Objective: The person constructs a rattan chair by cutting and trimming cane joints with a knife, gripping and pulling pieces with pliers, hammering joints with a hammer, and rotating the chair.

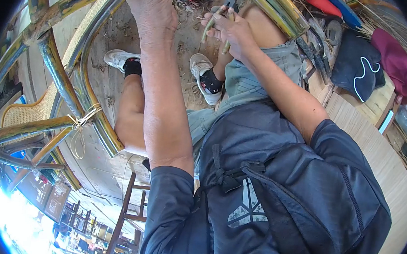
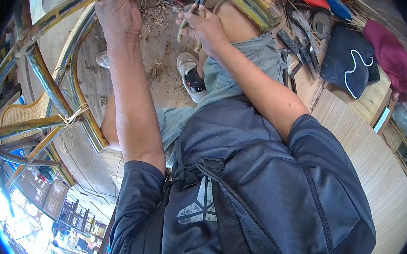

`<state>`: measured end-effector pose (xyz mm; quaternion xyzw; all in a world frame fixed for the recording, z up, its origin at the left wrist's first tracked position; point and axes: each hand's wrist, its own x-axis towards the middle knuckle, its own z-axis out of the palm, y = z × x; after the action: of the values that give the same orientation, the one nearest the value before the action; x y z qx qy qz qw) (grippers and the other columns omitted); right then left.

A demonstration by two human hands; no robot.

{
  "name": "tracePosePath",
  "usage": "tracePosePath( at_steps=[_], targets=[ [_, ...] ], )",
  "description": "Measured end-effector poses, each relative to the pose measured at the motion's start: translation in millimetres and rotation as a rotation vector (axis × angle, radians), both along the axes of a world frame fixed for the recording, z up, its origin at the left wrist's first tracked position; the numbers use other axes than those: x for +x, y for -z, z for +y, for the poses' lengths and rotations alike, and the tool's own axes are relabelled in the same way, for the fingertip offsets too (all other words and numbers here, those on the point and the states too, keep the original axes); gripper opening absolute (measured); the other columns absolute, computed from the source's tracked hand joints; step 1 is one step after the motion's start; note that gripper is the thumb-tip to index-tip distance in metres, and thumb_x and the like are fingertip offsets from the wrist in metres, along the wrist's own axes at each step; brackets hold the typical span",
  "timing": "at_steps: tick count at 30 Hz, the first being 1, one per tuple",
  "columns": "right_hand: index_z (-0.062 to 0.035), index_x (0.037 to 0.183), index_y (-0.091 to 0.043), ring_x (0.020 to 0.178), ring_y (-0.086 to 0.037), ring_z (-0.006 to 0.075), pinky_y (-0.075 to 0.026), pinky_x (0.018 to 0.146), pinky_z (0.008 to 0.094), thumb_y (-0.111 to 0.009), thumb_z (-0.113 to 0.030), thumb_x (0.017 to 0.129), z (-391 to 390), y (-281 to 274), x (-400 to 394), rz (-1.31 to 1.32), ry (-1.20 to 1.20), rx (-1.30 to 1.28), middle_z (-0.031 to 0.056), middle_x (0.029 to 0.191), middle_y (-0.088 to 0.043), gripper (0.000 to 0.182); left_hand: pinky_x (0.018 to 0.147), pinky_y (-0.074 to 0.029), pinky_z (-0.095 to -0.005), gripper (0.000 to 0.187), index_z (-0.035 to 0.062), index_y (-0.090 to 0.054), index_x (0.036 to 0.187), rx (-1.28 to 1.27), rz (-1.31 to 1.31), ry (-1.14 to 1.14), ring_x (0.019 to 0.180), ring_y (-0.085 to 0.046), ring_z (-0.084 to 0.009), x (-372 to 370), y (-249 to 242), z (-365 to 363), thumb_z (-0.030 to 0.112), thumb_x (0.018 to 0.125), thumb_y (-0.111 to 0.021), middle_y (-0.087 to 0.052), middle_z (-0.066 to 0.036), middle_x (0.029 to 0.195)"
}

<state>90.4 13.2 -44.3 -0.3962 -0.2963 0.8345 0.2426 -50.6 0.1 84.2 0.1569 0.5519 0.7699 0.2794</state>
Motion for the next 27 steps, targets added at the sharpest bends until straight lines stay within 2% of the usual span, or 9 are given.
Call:
tracePosePath(
  at_steps=[5,8,11,14,17,20,23,24,27],
  targets=[
    [-0.0069,0.104,-0.052,0.095,-0.063,0.0219,-0.051,0.077,0.0361,-0.056,-0.022,0.094,-0.1,7.5,-10.6,0.056,0.052,-0.045,0.0086,0.099,-0.063,0.019,0.074,-0.049,-0.0309,0.025,0.0023,-0.066,0.097,0.025,-0.013,0.041,0.083,-0.062,-0.0162,-2.4,3.9,-1.6,0.025,0.087,-0.066,-0.067,-0.006,0.089],
    [-0.0084,0.102,-0.05,0.102,-0.062,0.0309,-0.048,0.083,0.0444,-0.052,-0.028,0.096,8.3,15.2,-16.7,-0.019,0.008,-0.016,0.0122,0.098,-0.062,0.021,0.075,-0.049,-0.0318,0.027,0.002,-0.066,0.097,0.022,-0.019,0.044,0.084,-0.062,-0.0162,-5.1,7.7,-3.7,0.027,0.086,-0.068,-0.066,-0.007,0.091],
    [-0.0094,0.095,-0.05,0.093,-0.063,0.027,-0.047,0.078,0.042,-0.051,-0.032,0.097,8.7,14.1,-17.8,0.108,0.039,-0.116,0.0087,0.092,-0.061,0.022,0.076,-0.048,-0.0326,0.029,0.0017,-0.067,0.096,0.03,-0.016,0.05,0.085,-0.061,-0.016,-3.7,2.6,-2.6,0.029,0.085,-0.069,-0.066,-0.006,0.091],
    [-0.0092,0.091,-0.05,0.078,-0.061,0.0238,-0.047,0.072,0.0411,-0.053,-0.032,0.095,14.9,33.4,-9.4,0.426,-0.084,-0.212,0.0051,0.084,-0.059,0.024,0.078,-0.048,-0.0327,0.027,0.0009,-0.067,0.095,0.035,0.042,0.05,0.086,-0.061,-0.0156,-6.2,5.5,-4.3,0.026,0.086,-0.068,-0.066,-0.006,0.092],
    [-0.0082,0.087,-0.048,0.066,-0.056,0.0217,-0.046,0.064,0.0404,-0.055,-0.03,0.094,10.3,20.6,-14.0,-0.084,0.045,-0.074,0.0038,0.074,-0.056,0.024,0.078,-0.048,-0.0317,0.025,0.0003,-0.067,0.096,0.003,0.054,0.049,0.086,-0.061,-0.0153,-9.8,8.8,-2.9,0.024,0.087,-0.067,-0.066,-0.006,0.093],
    [-0.0047,0.088,-0.052,0.065,-0.058,0.021,-0.047,0.059,0.0403,-0.057,-0.028,0.092,8.8,18.2,-24.8,-0.486,0.089,0.139,0.0063,0.068,-0.057,0.024,0.077,-0.048,-0.0306,0.025,-0.0001,-0.066,0.097,0.078,0.068,0.035,0.086,-0.061,-0.0152,-14.8,21.9,-2.3,0.023,0.087,-0.067,-0.066,-0.006,0.092],
    [-0.0003,0.091,-0.056,0.068,-0.061,0.0219,-0.048,0.062,0.0393,-0.058,-0.025,0.091,6.2,44.6,-37.2,-0.781,0.261,0.711,0.0119,0.07,-0.061,0.024,0.075,-0.047,-0.0295,0.028,-0.0003,-0.064,0.1,0.105,-0.018,0.009,0.084,-0.06,-0.0146,-11.5,19.2,-0.2,0.024,0.086,-0.067,-0.065,-0.006,0.091],
    [0.004,0.101,-0.059,0.077,-0.063,0.0379,-0.049,0.071,0.0423,-0.057,-0.025,0.091,3.0,38.3,-42.9,-0.766,0.283,0.496,0.0204,0.079,-0.065,0.031,0.077,-0.047,-0.03,0.029,-0.0005,-0.063,0.101,0.086,-0.034,-0.014,0.085,-0.06,-0.0149,-7.9,11.8,-0.9,0.024,0.086,-0.067,-0.065,-0.006,0.092],
    [0.0055,0.105,-0.058,0.084,-0.063,0.0395,-0.049,0.076,0.0459,-0.055,-0.028,0.089,-27.6,34.9,-56.9,-1.157,-0.118,0.964,0.0246,0.088,-0.065,0.037,0.082,-0.045,-0.0314,0.032,-0.0012,-0.06,0.105,0.052,-0.02,-0.006,0.088,-0.059,-0.0157,2.7,0.2,-6.2,0.024,0.086,-0.068,-0.064,-0.007,0.094]
  ],
)
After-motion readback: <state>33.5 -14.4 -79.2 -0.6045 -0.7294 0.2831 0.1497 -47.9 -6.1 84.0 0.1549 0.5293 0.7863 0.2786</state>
